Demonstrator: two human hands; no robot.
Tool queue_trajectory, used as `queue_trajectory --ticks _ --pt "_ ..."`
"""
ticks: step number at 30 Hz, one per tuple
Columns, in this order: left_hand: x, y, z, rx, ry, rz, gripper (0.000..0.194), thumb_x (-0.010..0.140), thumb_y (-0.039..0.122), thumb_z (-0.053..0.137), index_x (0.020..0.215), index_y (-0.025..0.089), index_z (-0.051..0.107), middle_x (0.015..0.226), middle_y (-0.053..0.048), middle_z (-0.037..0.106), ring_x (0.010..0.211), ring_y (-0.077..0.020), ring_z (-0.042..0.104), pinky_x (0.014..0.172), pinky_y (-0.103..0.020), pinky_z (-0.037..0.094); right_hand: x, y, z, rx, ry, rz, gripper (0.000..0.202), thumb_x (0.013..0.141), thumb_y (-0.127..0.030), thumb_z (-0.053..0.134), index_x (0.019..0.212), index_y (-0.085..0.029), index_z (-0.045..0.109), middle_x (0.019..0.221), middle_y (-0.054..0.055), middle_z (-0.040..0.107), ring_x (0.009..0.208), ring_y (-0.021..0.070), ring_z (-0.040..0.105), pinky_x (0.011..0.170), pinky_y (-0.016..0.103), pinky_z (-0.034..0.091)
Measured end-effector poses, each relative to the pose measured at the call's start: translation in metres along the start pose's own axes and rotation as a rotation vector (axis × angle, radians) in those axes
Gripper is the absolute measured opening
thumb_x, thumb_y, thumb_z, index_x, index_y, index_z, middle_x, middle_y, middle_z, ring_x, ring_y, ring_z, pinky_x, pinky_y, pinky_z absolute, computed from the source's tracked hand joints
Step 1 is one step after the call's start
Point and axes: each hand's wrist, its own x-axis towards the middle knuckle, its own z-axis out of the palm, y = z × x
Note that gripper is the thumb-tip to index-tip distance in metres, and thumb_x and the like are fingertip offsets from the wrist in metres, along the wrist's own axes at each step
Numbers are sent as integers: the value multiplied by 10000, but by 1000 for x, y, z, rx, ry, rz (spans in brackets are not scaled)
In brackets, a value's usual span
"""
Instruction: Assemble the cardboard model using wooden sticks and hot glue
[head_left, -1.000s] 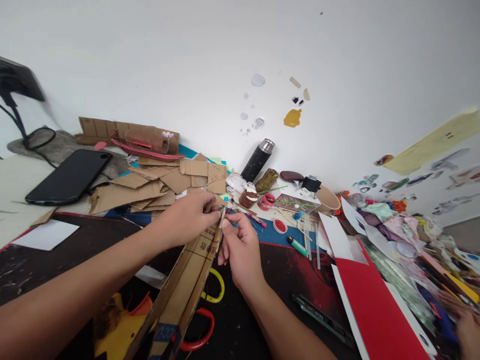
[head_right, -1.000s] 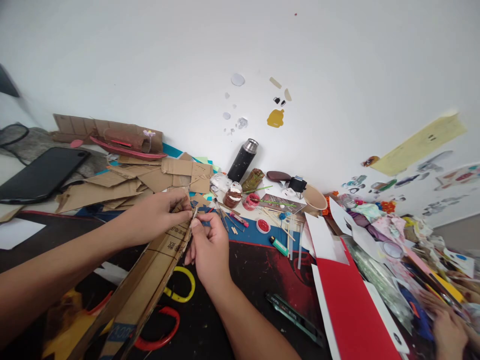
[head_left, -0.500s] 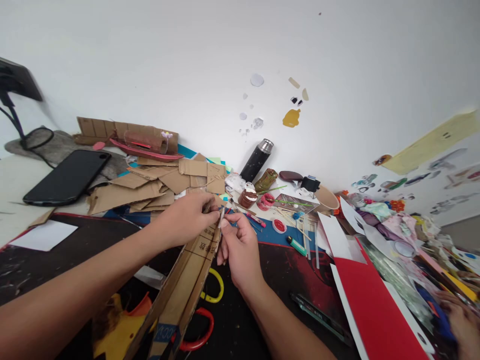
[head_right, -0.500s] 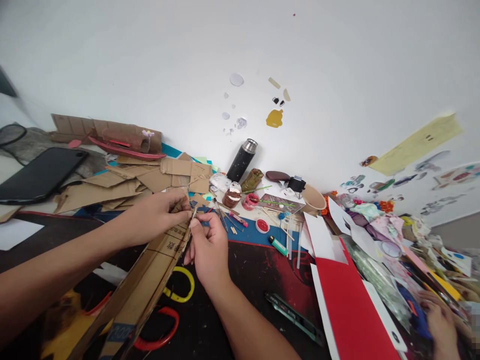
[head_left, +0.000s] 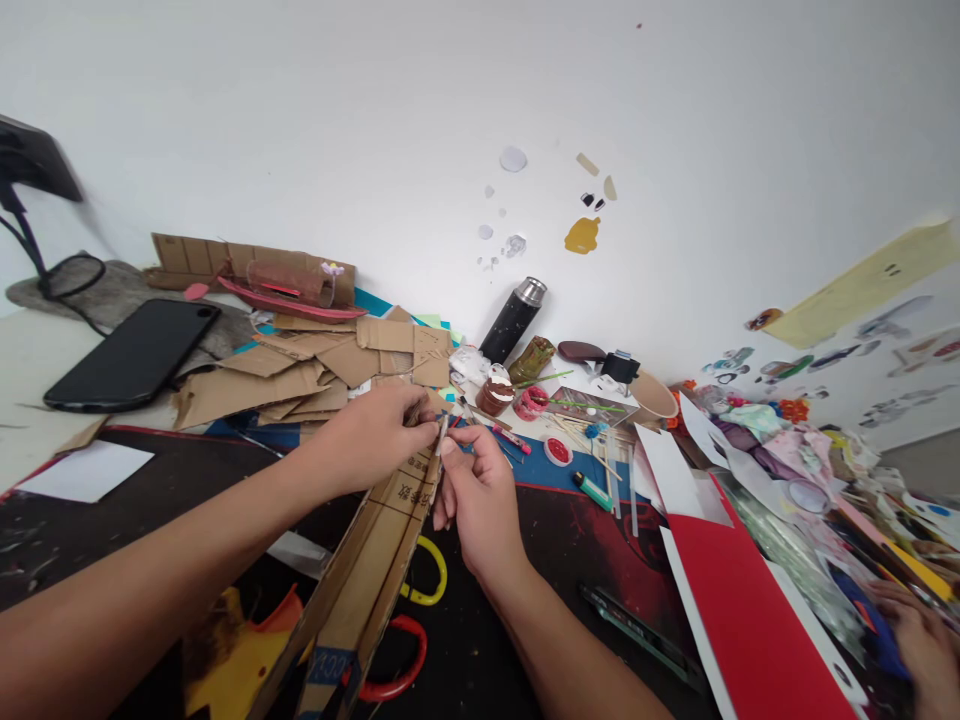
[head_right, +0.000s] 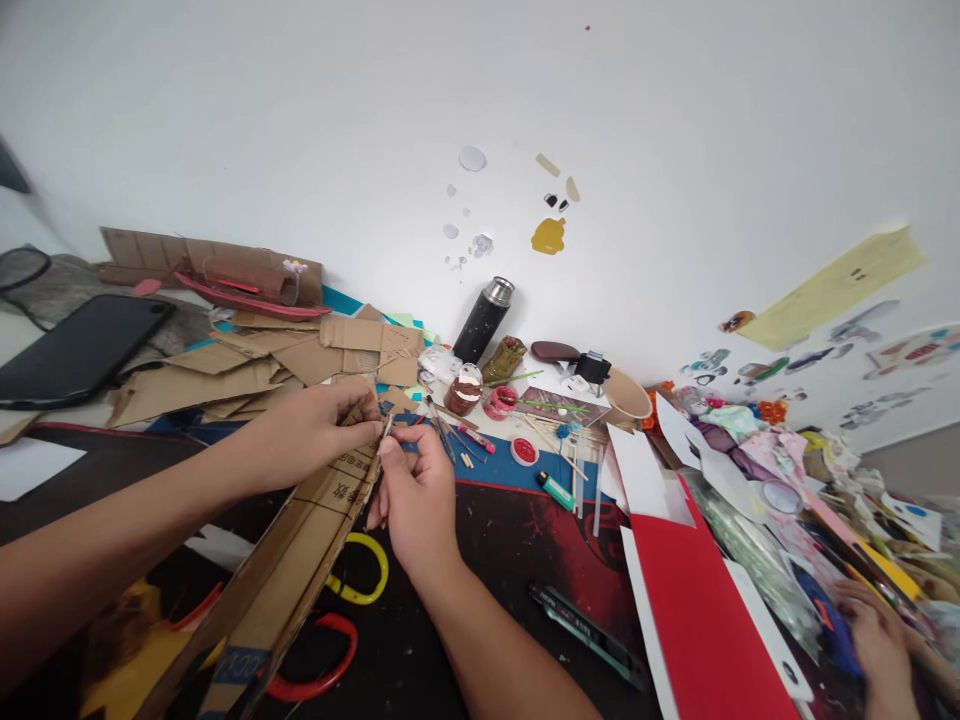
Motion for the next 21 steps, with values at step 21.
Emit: queue_trajectory --ticks 21 --pt "-1 0 1 4 -10 -11 200 839 420 526 747 249 573 699 5 577 702 -229 564 686 -353 410 0 -1 0 -10 0 3 448 926 -639 781 969 -253 557 408 -161 467 285 94 422 336 172 353"
